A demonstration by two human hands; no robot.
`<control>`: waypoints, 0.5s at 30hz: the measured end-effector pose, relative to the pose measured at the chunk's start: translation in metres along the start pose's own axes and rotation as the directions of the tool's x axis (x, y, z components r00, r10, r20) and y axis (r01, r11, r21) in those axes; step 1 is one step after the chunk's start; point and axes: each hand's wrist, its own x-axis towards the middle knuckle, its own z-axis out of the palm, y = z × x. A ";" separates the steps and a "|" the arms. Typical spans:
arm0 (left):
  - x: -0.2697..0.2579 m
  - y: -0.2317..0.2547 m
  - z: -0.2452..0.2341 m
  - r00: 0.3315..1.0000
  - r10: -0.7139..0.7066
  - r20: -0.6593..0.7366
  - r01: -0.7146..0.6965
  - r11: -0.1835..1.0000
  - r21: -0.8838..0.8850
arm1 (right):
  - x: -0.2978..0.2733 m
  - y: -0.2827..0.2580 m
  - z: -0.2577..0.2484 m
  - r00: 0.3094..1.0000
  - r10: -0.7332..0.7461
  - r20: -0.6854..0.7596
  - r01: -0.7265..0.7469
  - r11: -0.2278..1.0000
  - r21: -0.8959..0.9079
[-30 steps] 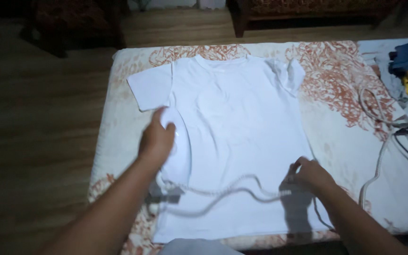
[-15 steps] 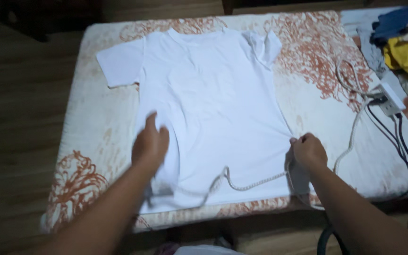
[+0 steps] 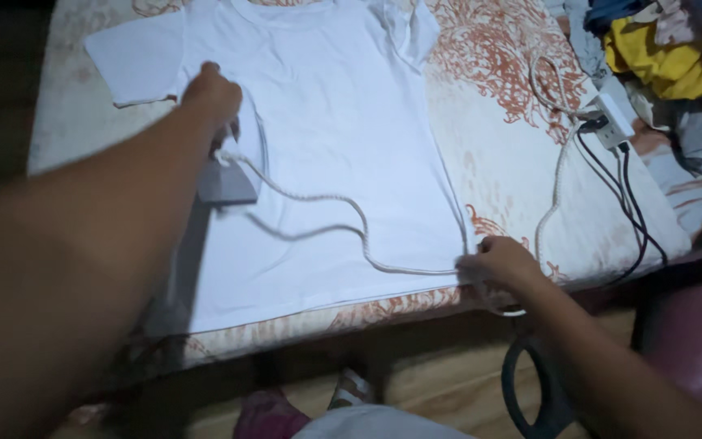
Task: The person irons a white t-shirt on a bed, smoothing the fabric and using an electric iron to remove wrinkles. After ironing, the person places the t-shirt on a hanger and hangs it on a clothes rack.
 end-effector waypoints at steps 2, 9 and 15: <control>-0.038 -0.001 -0.001 0.997 -0.053 0.062 0.051 0.998 0.021 | 0.010 0.018 0.004 1.000 -0.019 -0.006 0.019 0.997 0.076; -0.230 0.010 -0.024 0.969 -0.185 0.162 0.182 0.983 0.029 | 0.034 0.060 0.015 0.992 -0.063 -0.109 0.091 0.959 0.270; -0.316 0.031 -0.052 0.947 -0.202 0.250 0.200 0.979 0.034 | -0.004 0.016 -0.002 0.991 0.006 -0.136 0.003 0.998 0.069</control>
